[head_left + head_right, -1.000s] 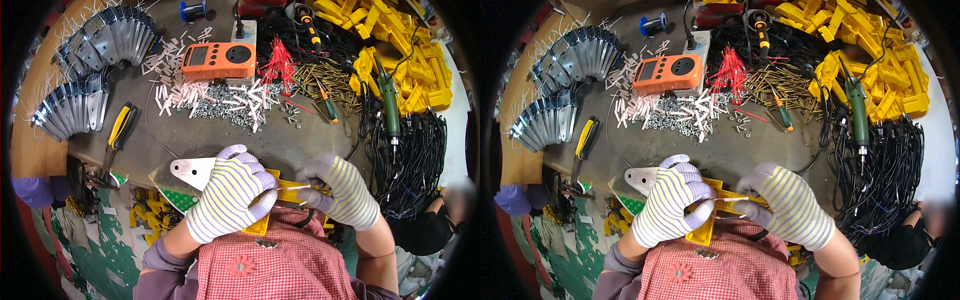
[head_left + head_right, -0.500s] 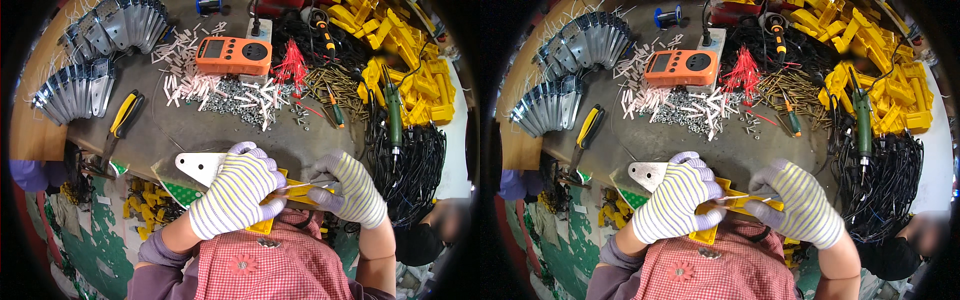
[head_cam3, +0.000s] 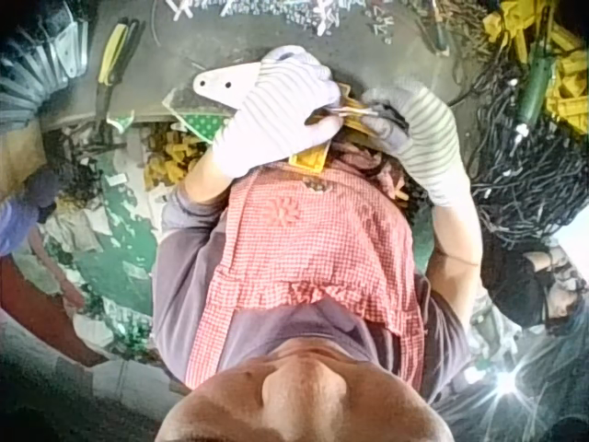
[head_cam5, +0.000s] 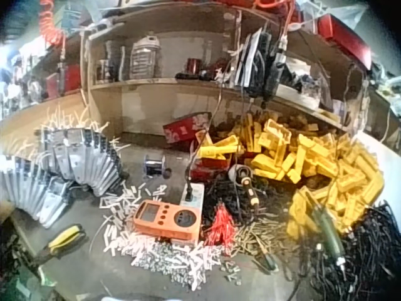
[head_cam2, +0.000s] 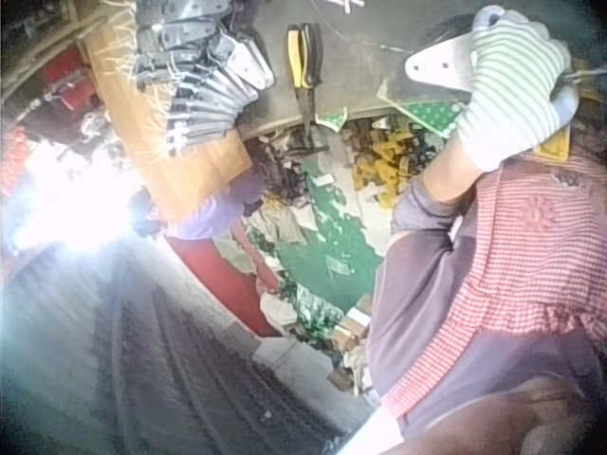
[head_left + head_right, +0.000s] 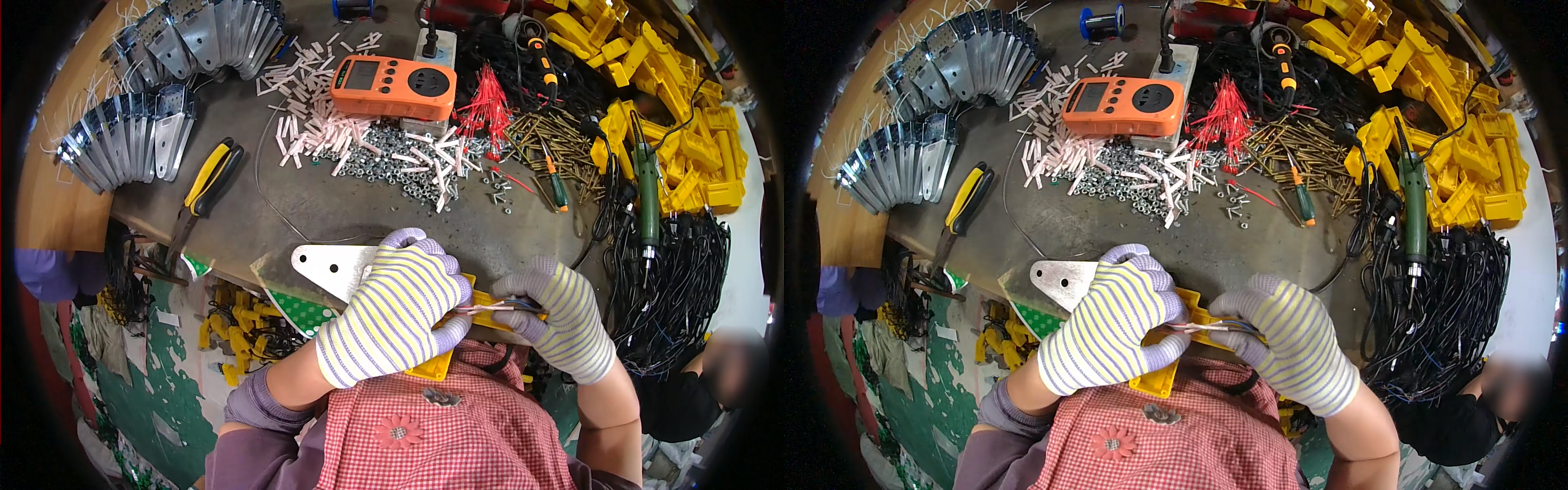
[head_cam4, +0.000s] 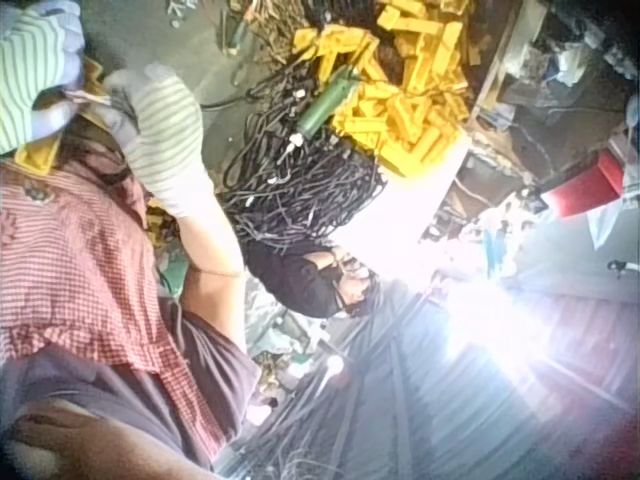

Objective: Assembling components into yellow plastic housings and performing soldering tasks at a workbench.

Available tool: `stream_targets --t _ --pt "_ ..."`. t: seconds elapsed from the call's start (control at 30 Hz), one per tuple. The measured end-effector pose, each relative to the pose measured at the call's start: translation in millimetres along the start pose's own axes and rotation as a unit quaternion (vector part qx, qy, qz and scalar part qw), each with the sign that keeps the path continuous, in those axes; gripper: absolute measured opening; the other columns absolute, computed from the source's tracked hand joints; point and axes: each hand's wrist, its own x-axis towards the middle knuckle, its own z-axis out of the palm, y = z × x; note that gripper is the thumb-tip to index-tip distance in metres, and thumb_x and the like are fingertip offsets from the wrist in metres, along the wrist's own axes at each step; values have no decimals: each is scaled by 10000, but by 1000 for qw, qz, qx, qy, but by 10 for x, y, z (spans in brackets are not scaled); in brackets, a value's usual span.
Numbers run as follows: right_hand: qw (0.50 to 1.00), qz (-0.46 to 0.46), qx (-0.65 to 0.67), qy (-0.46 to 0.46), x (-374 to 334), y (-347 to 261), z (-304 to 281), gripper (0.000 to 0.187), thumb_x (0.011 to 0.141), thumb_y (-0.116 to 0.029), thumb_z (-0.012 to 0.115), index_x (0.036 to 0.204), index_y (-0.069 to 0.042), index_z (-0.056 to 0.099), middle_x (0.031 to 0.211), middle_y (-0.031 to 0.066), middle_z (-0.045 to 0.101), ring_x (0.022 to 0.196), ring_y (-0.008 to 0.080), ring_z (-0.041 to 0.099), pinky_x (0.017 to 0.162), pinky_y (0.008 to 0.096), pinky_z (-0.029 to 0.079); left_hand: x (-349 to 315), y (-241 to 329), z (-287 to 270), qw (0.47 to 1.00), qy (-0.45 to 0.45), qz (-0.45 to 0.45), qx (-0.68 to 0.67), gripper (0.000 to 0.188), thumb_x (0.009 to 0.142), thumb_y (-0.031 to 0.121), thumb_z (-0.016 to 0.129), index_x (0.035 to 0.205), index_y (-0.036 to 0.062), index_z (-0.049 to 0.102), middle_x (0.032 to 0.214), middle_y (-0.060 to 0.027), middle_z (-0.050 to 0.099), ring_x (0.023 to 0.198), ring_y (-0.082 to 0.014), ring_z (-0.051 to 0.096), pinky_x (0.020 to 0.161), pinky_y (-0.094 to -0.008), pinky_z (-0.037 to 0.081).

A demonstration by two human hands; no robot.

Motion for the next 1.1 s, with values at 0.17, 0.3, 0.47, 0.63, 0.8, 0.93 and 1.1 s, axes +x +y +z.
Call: stream_targets --t 0.17,0.3,0.47,0.63,0.8,0.93,1.1 --pt "996 5 86 36 -19 7 -5 189 841 -94 752 1011 -51 684 890 106 615 758 273 644 656 352 509 5 -31 17 997 35 -9 -63 234 736 313 758 833 108 705 805 -73 615 840 -308 589 899 -459 421" --pt "997 0 46 64 -15 8 41 109 843 -42 728 942 -33 684 824 91 611 688 224 634 624 336 498 -2 -49 46 992 86 8 -94 171 762 233 761 848 99 699 782 -73 616 809 -309 594 894 -445 430" --pt "990 75 94 80 -19 14 79 53 845 -48 723 887 -19 711 742 101 642 592 197 622 570 324 486 -22 -56 64 994 86 12 -69 127 773 182 744 858 106 687 806 -54 650 827 -277 627 938 -458 450" --pt "978 153 127 56 -14 25 136 101 851 -102 752 889 -9 739 706 116 661 577 195 625 558 319 485 -34 -70 68 992 91 15 -85 110 776 173 736 850 113 680 801 -50 635 833 -277 621 940 -468 448" --pt "993 17 92 77 -3 43 133 125 854 -140 760 920 -41 722 769 105 650 635 261 624 598 357 494 -26 -75 76 992 98 17 -80 102 783 179 723 848 114 680 790 -52 626 833 -283 615 932 -479 445" --pt "996 -40 2 85 9 53 67 133 861 -162 754 940 -69 702 821 102 635 692 300 627 630 389 501 -13 -76 45 996 51 18 -65 116 780 185 723 855 104 687 813 -63 627 845 -294 611 961 -480 429" --pt "987 109 115 31 31 53 50 195 883 -221 753 862 -30 725 761 146 683 705 297 687 617 350 508 -18 -55 31 995 65 19 -70 122 764 161 745 853 95 695 815 -78 613 849 -301 607 986 -485 411"
